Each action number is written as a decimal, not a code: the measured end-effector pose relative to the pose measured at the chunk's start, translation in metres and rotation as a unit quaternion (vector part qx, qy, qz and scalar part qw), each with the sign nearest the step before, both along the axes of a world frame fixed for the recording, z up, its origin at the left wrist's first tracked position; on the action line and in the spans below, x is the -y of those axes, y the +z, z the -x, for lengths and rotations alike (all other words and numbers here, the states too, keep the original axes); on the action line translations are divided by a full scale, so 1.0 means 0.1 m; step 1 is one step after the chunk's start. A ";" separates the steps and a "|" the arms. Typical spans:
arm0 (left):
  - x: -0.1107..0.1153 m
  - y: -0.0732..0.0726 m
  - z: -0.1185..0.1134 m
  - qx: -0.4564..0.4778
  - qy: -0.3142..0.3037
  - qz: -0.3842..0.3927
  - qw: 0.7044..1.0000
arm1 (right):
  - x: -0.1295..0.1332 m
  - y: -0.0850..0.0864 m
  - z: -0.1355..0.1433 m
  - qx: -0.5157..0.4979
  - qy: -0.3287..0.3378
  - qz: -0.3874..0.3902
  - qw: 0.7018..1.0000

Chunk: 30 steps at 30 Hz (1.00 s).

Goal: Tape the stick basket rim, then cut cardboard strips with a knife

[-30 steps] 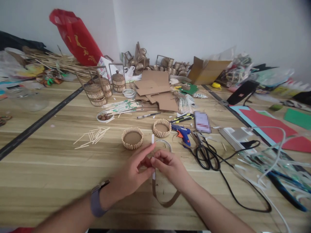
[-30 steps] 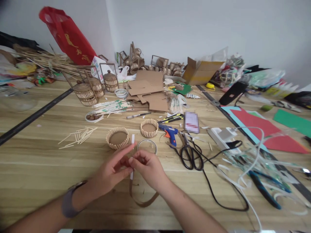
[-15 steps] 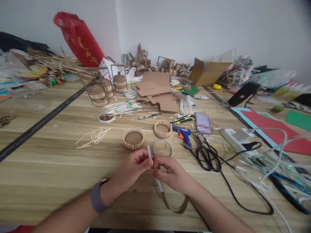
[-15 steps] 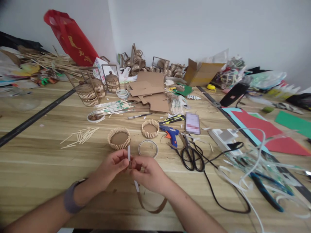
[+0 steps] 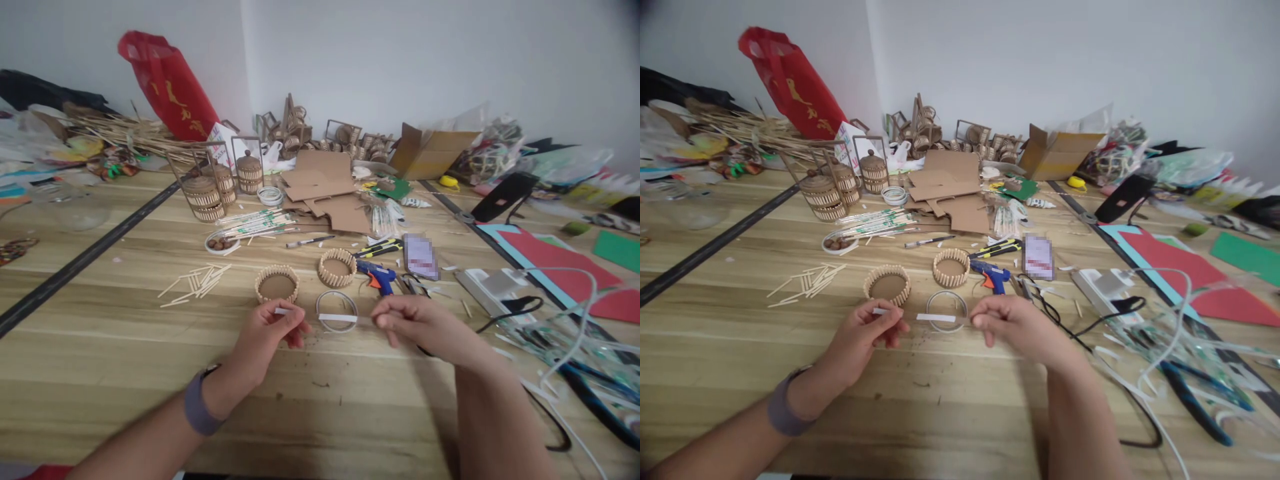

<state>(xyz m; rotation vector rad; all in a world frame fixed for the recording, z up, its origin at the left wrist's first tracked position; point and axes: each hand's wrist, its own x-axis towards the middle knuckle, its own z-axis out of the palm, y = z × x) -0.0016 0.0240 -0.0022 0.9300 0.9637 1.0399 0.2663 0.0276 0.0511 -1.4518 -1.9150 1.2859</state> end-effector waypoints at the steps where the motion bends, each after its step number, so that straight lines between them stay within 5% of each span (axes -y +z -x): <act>1: 0.01 -0.01 0.00 -0.010 -0.008 -0.001 1.000 | -0.01 0.02 -0.08 0.021 -0.015 -0.017 1.000; 7: 0.04 -0.08 -0.03 -0.084 -0.059 -0.035 0.994 | -0.06 0.03 -0.26 0.138 -0.027 -0.088 0.986; 11: 0.07 -0.11 -0.06 -0.108 -0.066 -0.041 0.991 | -0.04 -0.05 0.11 0.223 -0.105 -0.313 0.917; 13: 0.08 -0.11 -0.07 -0.121 -0.058 -0.050 0.990 | 0.02 -0.12 0.40 0.219 -0.084 -0.383 0.894; 17: 0.08 -0.09 -0.07 -0.111 -0.035 -0.048 0.992 | 0.14 -0.27 0.80 0.177 0.018 -0.348 0.921; 26: 0.09 -0.09 -0.08 -0.057 -0.101 -0.031 0.993 | 0.13 -0.29 0.73 0.068 0.016 -0.267 0.961; 30: 0.06 -0.10 -0.06 -0.082 -0.020 -0.047 0.995 | 0.11 -0.24 0.66 0.043 -0.029 -0.202 0.978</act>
